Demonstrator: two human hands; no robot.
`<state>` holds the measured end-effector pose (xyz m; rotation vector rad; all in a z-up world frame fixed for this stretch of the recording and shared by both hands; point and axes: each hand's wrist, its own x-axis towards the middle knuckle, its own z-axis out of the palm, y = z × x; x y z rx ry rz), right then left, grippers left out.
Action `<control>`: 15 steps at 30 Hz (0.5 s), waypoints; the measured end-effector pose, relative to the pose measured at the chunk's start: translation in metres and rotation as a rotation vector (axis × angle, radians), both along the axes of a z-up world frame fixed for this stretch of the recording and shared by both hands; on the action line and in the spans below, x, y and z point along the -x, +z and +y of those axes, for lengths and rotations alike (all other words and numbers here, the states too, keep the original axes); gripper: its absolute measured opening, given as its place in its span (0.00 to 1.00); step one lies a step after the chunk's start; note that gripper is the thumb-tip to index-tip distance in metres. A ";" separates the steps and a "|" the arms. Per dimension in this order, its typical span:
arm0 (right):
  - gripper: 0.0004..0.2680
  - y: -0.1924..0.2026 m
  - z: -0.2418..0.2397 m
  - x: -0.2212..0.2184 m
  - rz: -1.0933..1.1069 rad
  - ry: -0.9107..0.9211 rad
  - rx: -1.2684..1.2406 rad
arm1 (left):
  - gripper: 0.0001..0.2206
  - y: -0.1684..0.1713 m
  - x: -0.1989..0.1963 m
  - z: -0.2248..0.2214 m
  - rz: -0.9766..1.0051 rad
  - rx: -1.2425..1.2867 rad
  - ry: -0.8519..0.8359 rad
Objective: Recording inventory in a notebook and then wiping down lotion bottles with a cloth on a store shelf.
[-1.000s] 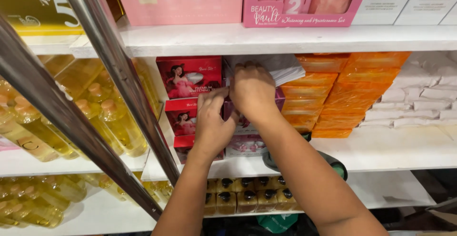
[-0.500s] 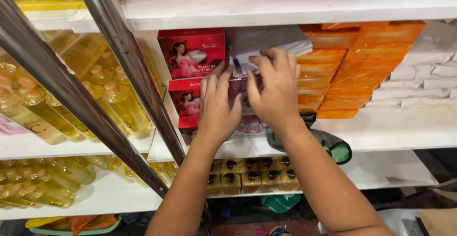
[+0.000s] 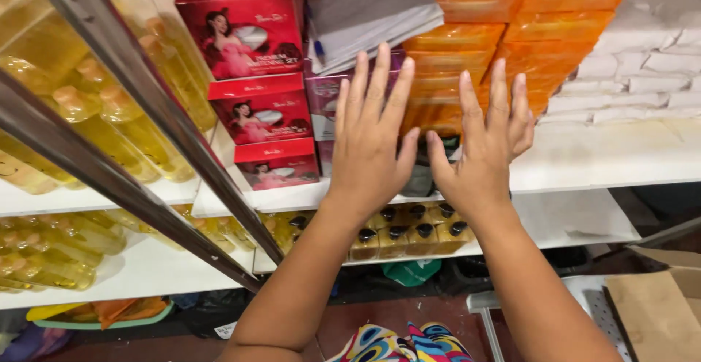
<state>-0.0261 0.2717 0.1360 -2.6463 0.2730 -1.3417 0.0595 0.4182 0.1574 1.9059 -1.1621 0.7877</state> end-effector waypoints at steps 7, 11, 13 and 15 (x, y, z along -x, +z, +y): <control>0.31 -0.014 -0.053 0.038 0.080 0.000 -0.042 | 0.39 -0.020 0.038 -0.066 0.064 -0.054 -0.058; 0.31 -0.022 -0.088 0.057 0.127 -0.028 -0.032 | 0.39 -0.027 0.057 -0.099 0.103 -0.056 -0.084; 0.32 -0.027 -0.103 0.066 0.136 -0.025 -0.034 | 0.39 -0.031 0.066 -0.113 0.129 -0.070 -0.094; 0.32 -0.031 -0.116 0.074 0.161 -0.030 -0.037 | 0.39 -0.037 0.074 -0.127 0.130 -0.075 -0.096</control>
